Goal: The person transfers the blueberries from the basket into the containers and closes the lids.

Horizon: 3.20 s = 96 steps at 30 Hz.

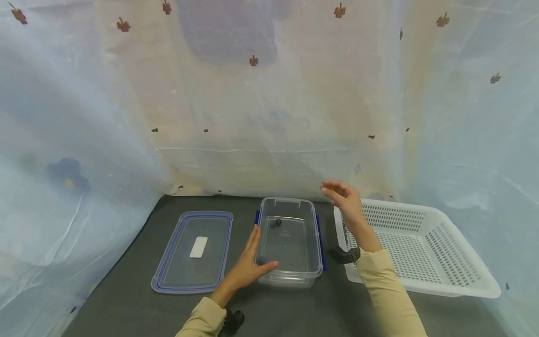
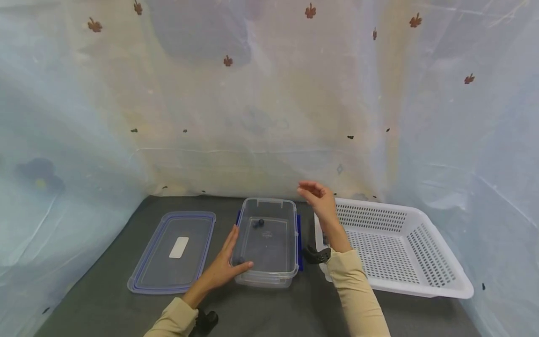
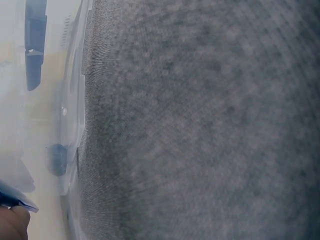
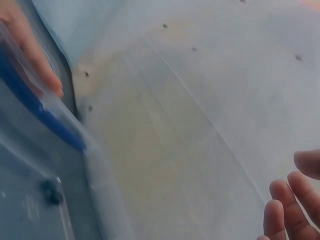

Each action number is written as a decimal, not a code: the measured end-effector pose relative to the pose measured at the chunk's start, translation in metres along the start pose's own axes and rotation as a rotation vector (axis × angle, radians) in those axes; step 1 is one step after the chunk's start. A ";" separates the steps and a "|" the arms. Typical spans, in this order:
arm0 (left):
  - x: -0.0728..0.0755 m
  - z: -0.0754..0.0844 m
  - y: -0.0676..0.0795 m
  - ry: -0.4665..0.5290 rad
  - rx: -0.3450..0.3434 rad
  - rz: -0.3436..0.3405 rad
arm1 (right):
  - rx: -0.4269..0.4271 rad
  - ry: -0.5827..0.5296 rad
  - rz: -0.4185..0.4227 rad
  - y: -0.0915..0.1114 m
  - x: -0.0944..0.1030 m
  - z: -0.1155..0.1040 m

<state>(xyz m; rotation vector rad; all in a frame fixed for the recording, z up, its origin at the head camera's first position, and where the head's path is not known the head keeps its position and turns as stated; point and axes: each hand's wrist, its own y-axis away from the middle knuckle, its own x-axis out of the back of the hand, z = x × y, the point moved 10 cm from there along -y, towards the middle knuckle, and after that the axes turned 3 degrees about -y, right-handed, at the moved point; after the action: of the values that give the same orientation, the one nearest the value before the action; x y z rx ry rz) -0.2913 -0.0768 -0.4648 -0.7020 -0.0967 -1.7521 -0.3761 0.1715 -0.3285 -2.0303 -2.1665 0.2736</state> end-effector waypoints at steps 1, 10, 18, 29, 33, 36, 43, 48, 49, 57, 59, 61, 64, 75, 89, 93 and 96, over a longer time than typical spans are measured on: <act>0.000 0.000 0.000 0.002 0.001 0.000 | -0.001 -0.001 0.010 0.000 0.007 0.000; -0.001 -0.003 0.001 0.005 0.019 -0.005 | -0.002 0.000 0.059 0.003 0.059 0.012; 0.000 -0.003 0.001 0.001 0.019 -0.003 | -0.052 0.029 0.074 0.004 0.085 0.029; 0.000 -0.002 0.001 -0.002 0.017 0.000 | -0.175 0.139 0.048 0.000 0.104 0.066; 0.000 -0.001 0.001 -0.002 0.018 -0.001 | -0.223 0.231 0.027 -0.003 0.110 0.082; 0.000 -0.001 0.001 0.001 0.018 -0.004 | -0.254 0.286 0.003 -0.005 0.113 0.094; 0.001 -0.001 0.001 -0.001 0.020 -0.004 | -0.301 0.354 -0.033 -0.008 0.114 0.113; 0.001 0.000 0.002 0.003 0.013 -0.003 | -0.328 0.402 -0.036 -0.010 0.115 0.127; 0.001 0.000 0.001 0.002 0.010 -0.002 | -0.332 0.402 -0.035 -0.010 0.116 0.129; 0.000 -0.002 0.002 -0.001 0.012 0.003 | -0.338 0.477 0.002 -0.011 0.117 0.141; 0.000 -0.002 0.002 0.003 0.017 0.002 | -0.347 0.498 0.006 -0.010 0.118 0.144; -0.001 -0.003 0.002 0.009 0.021 0.000 | -0.360 0.501 0.002 -0.008 0.118 0.148; -0.002 -0.004 0.002 0.013 0.027 0.002 | -0.378 0.496 0.002 -0.006 0.119 0.153; -0.002 -0.003 0.001 0.007 0.014 0.000 | -0.404 0.588 -0.008 -0.008 0.125 0.167; 0.000 -0.003 0.000 -0.006 0.009 -0.002 | -0.331 0.560 -0.137 -0.011 0.111 0.171; 0.000 -0.004 0.000 -0.008 0.014 0.001 | -0.309 0.568 -0.172 -0.010 0.106 0.169; 0.000 -0.004 0.001 0.002 0.017 0.002 | -0.289 0.576 -0.213 -0.008 0.100 0.165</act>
<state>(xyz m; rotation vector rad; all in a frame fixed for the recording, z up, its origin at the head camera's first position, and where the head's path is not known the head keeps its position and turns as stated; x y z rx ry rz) -0.2920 -0.0786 -0.4678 -0.6880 -0.1090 -1.7476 -0.4301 0.2668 -0.4880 -1.6878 -2.0876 -0.6076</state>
